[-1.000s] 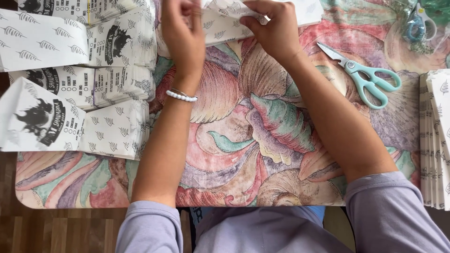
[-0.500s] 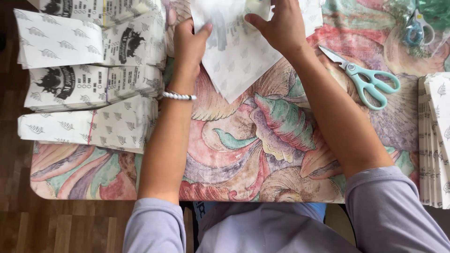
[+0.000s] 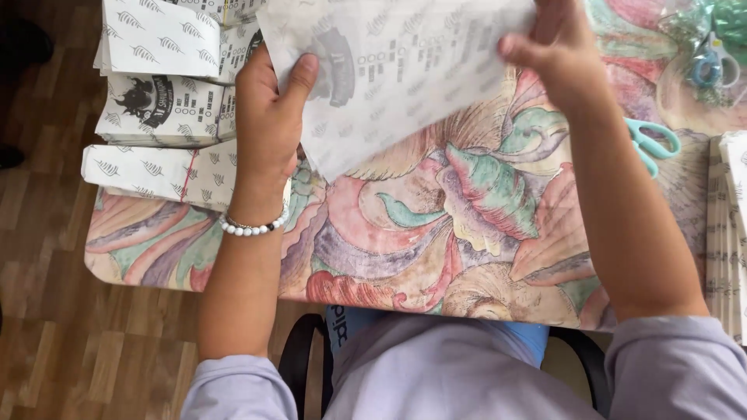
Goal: The person is folding printed paper sheets into triangular shapes and trimming them with scissors to prepare food wrappers.
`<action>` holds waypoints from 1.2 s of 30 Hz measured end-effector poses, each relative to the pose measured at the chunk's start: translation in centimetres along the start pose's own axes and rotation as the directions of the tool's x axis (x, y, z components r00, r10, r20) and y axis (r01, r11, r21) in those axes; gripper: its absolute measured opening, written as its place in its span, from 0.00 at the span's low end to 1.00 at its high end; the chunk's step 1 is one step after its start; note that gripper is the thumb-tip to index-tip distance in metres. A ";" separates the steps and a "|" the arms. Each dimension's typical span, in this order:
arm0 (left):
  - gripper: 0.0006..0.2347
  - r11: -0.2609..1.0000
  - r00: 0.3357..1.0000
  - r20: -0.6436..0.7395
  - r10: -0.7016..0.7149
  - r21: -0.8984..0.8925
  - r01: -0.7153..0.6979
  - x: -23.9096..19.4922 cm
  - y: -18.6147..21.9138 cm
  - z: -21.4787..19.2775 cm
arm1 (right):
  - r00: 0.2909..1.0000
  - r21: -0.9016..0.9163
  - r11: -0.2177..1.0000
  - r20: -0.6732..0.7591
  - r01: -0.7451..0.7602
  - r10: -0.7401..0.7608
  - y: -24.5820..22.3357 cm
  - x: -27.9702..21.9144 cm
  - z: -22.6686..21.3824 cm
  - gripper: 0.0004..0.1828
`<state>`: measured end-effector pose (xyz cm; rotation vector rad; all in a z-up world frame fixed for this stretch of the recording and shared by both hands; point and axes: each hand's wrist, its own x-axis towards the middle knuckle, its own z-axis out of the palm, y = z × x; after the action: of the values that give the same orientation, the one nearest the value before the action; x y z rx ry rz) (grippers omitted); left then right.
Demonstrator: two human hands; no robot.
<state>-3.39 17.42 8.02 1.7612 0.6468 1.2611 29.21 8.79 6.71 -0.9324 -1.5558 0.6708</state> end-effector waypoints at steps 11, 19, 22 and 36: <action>0.21 0.873 0.945 0.131 -0.301 -0.362 0.328 -4.5 0.0 3.4 | 0.733 0.265 0.874 -0.476 -0.407 0.485 -4.1 -8.7 1.8 0.22; 0.12 0.992 0.990 0.067 -0.124 0.010 0.123 -8.0 1.4 6.2 | 0.676 0.289 0.893 -0.584 -0.345 0.450 -5.7 -14.0 2.9 0.22; 0.10 0.992 0.991 0.085 -0.107 -0.063 0.112 -9.3 0.9 7.1 | 0.646 0.264 0.910 -0.641 -0.320 0.414 -5.1 -15.9 3.8 0.24; 0.07 0.990 0.964 0.228 -0.134 0.079 0.119 -9.0 5.2 5.3 | 0.760 0.247 0.917 -0.513 -0.314 0.398 -10.0 -22.4 3.0 0.45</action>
<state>-2.04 5.86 7.37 1.8549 0.6581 0.9384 25.15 -15.23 2.63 -1.2006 -0.8004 0.6886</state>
